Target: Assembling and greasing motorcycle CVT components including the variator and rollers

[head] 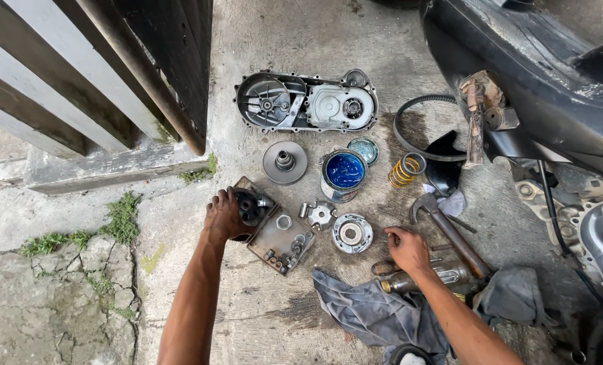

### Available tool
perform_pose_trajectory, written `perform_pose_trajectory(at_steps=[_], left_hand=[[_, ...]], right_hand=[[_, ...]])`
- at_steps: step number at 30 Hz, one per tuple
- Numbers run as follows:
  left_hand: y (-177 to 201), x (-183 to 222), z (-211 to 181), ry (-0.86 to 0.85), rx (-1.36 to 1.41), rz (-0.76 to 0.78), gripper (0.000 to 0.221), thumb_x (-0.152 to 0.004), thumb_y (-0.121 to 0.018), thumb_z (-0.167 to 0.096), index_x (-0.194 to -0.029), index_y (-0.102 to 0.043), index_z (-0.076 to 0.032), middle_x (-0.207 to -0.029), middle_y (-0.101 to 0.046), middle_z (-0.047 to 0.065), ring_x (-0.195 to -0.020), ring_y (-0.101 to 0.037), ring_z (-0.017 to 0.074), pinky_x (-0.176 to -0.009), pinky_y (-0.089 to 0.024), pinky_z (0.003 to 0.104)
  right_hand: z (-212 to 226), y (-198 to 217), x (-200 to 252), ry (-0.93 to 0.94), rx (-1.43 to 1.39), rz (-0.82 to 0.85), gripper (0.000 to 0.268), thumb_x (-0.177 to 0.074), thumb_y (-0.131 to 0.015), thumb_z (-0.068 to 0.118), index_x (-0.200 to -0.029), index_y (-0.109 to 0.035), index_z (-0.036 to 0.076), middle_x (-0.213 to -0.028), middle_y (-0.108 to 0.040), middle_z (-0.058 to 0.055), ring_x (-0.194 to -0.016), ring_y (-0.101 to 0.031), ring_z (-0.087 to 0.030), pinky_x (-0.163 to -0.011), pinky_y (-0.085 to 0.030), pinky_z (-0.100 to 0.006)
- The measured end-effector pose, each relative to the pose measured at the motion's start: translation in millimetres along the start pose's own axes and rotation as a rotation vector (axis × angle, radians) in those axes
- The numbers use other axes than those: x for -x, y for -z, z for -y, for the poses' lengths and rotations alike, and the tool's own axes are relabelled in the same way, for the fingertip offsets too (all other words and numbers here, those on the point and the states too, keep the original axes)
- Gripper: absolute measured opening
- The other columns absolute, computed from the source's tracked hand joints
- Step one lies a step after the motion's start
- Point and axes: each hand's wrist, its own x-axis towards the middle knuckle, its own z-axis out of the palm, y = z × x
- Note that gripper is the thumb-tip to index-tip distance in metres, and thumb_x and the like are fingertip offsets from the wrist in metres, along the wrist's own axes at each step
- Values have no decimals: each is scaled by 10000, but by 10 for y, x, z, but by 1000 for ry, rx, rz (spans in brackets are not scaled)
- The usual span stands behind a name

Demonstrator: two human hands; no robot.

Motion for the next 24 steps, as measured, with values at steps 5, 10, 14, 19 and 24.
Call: perform_pose_trajectory(at_steps=[5,10,14,19,24], left_hand=[[-207,-168,117,-16,-47,-37,1328,-470,-933,-697,-1423,-372,39,-1298,-522,214,-1264,-563,435,-1077,-479,543],[112,6,-25,-12,-78,-16,1306,-476,-918,-716,-1426,-357,-16,-1321,-536,196,-1296,-561,420,-1113,-443,552],[687,220,-430,42,141,-28,1291,-648,-810,-733,-1600,-270,-48,-1551,-435,225,-1491,-352,408,-1217,-272,628],[403,-254,-565,-39,145,-150,995,-788,-773,-572,-1565,-387,-84,-1480,-517,170,-1446,-435,352,-1203,-274,643],[87,-788,-711,-44,310,-201,740,-907,-688,-372,-1541,-412,-108,-1396,-566,141,-1330,-558,356,-1111,-423,593]], right_hand=[[-71,-92,-35,-7,23,-16,235,-906,-601,322,-1044,-785,366,-995,-791,-61,-1003,-731,-353,-915,-595,-511],[15,-19,16,27,-18,-39,249,-938,-595,251,-1070,-797,313,-939,-790,-85,-952,-740,-372,-875,-601,-521],[-16,-34,-11,38,-1,-14,236,-928,-592,276,-1054,-787,317,-959,-783,-67,-958,-736,-364,-867,-604,-518],[37,-2,-48,85,-37,-25,235,-947,-589,224,-1062,-784,284,-925,-769,-66,-942,-737,-351,-833,-620,-510],[106,90,-43,91,-67,2,252,-941,-579,194,-1066,-786,266,-913,-762,-77,-926,-737,-364,-819,-621,-516]])
